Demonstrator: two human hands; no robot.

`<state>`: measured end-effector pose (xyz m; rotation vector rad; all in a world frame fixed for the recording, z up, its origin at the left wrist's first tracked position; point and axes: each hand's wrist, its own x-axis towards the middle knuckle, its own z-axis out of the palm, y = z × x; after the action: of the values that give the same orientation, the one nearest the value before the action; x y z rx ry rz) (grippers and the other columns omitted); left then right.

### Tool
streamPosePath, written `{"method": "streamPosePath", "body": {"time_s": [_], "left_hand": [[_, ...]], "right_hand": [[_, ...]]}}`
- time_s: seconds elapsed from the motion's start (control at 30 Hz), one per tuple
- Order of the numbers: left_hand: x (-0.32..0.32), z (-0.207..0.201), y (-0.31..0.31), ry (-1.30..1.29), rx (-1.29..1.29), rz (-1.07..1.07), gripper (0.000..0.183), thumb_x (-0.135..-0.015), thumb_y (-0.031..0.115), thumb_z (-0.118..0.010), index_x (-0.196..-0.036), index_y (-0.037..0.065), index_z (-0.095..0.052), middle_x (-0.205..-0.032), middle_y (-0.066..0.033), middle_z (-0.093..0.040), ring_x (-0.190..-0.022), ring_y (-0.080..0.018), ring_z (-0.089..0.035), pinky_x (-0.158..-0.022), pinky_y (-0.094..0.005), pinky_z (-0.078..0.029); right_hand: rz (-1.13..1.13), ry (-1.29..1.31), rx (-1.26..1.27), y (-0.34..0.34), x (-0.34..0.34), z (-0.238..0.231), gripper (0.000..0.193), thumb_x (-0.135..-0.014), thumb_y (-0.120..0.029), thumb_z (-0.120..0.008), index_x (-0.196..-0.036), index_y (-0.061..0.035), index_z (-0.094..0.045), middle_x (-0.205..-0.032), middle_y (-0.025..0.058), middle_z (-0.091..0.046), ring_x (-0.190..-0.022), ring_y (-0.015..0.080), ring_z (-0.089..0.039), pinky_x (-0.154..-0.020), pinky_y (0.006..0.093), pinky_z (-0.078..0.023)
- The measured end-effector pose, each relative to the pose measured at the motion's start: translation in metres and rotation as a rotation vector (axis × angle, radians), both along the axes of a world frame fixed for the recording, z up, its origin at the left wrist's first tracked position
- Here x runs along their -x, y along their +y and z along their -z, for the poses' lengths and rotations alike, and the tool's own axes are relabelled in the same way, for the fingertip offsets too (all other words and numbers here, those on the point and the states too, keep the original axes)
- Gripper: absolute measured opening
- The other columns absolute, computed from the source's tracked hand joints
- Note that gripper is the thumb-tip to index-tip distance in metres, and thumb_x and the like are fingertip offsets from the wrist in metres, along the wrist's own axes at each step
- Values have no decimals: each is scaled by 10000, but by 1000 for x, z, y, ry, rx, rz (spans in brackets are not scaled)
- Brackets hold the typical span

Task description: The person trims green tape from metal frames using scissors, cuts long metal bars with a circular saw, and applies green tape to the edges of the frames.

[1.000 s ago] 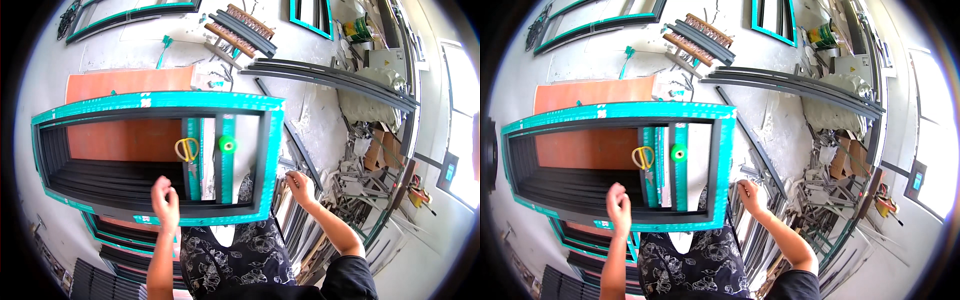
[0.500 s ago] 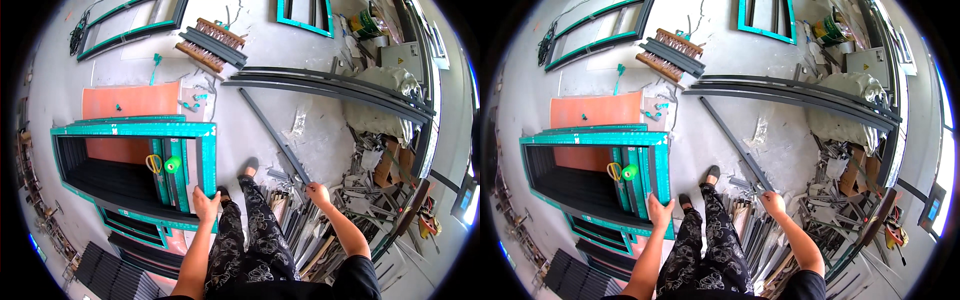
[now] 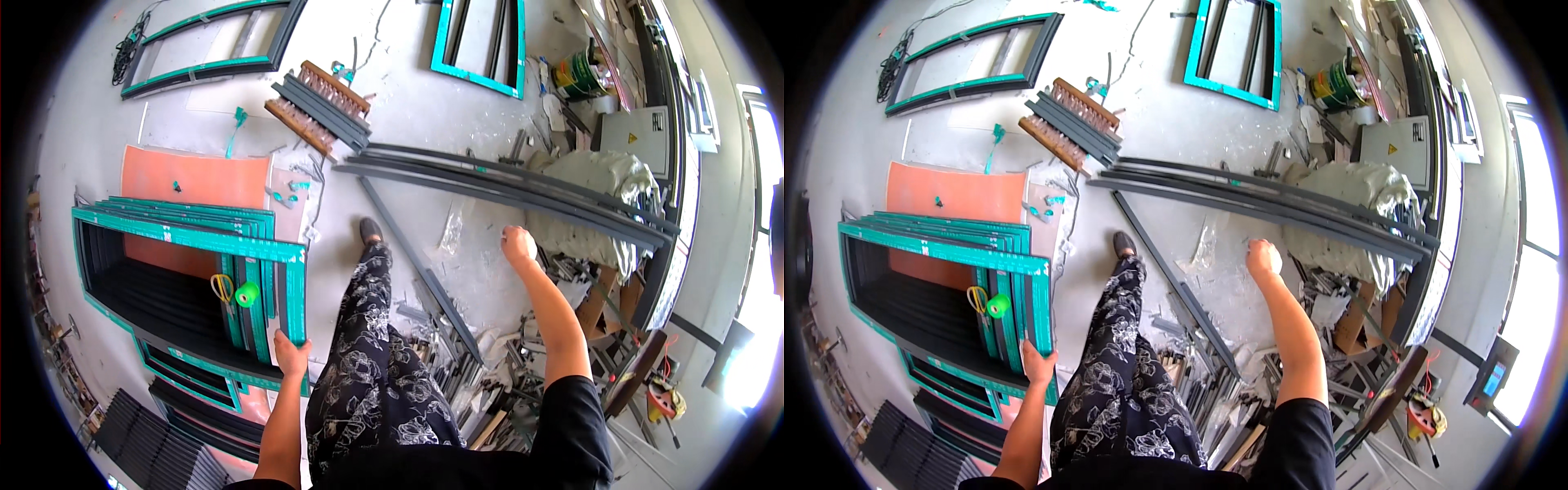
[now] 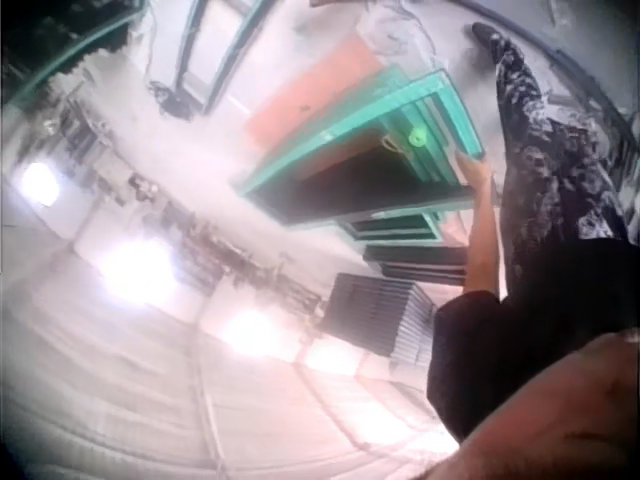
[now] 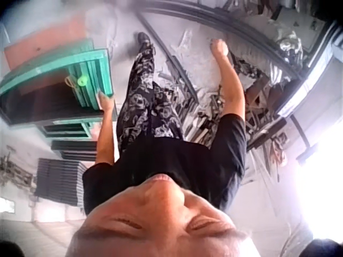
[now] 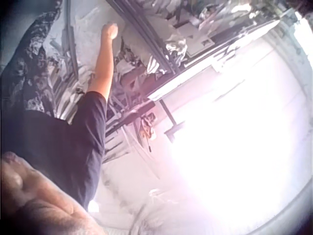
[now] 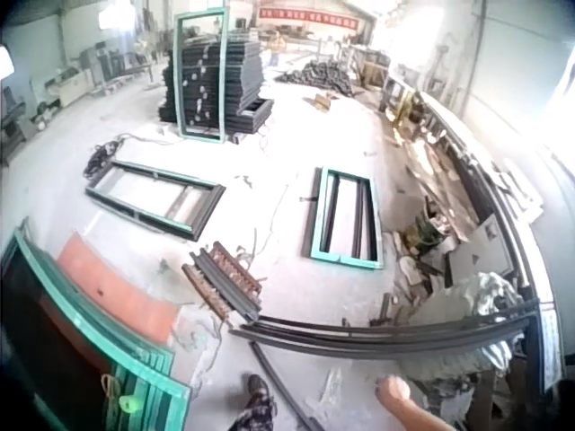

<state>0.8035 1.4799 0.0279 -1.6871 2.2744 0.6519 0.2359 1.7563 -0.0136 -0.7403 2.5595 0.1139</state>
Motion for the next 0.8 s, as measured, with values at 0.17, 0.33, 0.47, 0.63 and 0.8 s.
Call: {"method": "streamPosePath", "body": {"time_s": [0.17,0.33,0.47,0.63,0.8], "left_hand": [[16,-4,7,-117,-27,-77,785,-638,214,-849,-1221,-56,-397,-1093,-272,-557,-1047,-447,-555,-928,-476,-458],[40,-15,-2,-298,-66,-163,746,-627,195,-858,-1174,-38,-406,-1113,-286,-561,-1036,-459,-572,-917,-485,-479],[44,-12,-2,-405,-100,-250,786,-637,205,-853,-1232,-38,-400,-1163,-293,-541,-1095,-464,-545,-954,-485,-462],[58,-9,22,-418,55,-335,720,-757,233,-748,-1327,-61,-421,-1248,-299,-507,-1119,-461,-527,-986,-484,-438],[120,-13,104,-268,8,-478,524,-820,215,-682,-1227,-80,-535,-1169,-270,-575,-1150,-429,-520,-992,-474,-427]], "right_hand": [[-97,113,-229,8,60,25,169,-784,-171,-673,-936,-97,-680,-1022,112,-662,-1029,328,-622,-850,438,-529],[-251,239,-339,1,91,41,183,-857,-165,-572,-1013,-120,-655,-1014,62,-607,-1029,239,-574,-838,377,-468],[-472,291,-364,29,119,76,205,-854,-180,-581,-1030,-108,-658,-957,37,-607,-976,221,-578,-803,358,-471],[-625,198,-406,38,139,102,118,-827,-201,-599,-911,-126,-635,-901,28,-604,-899,214,-602,-725,355,-497],[-696,105,-244,42,159,89,123,-788,-218,-637,-859,-120,-615,-906,49,-607,-902,239,-602,-710,370,-501]]}}
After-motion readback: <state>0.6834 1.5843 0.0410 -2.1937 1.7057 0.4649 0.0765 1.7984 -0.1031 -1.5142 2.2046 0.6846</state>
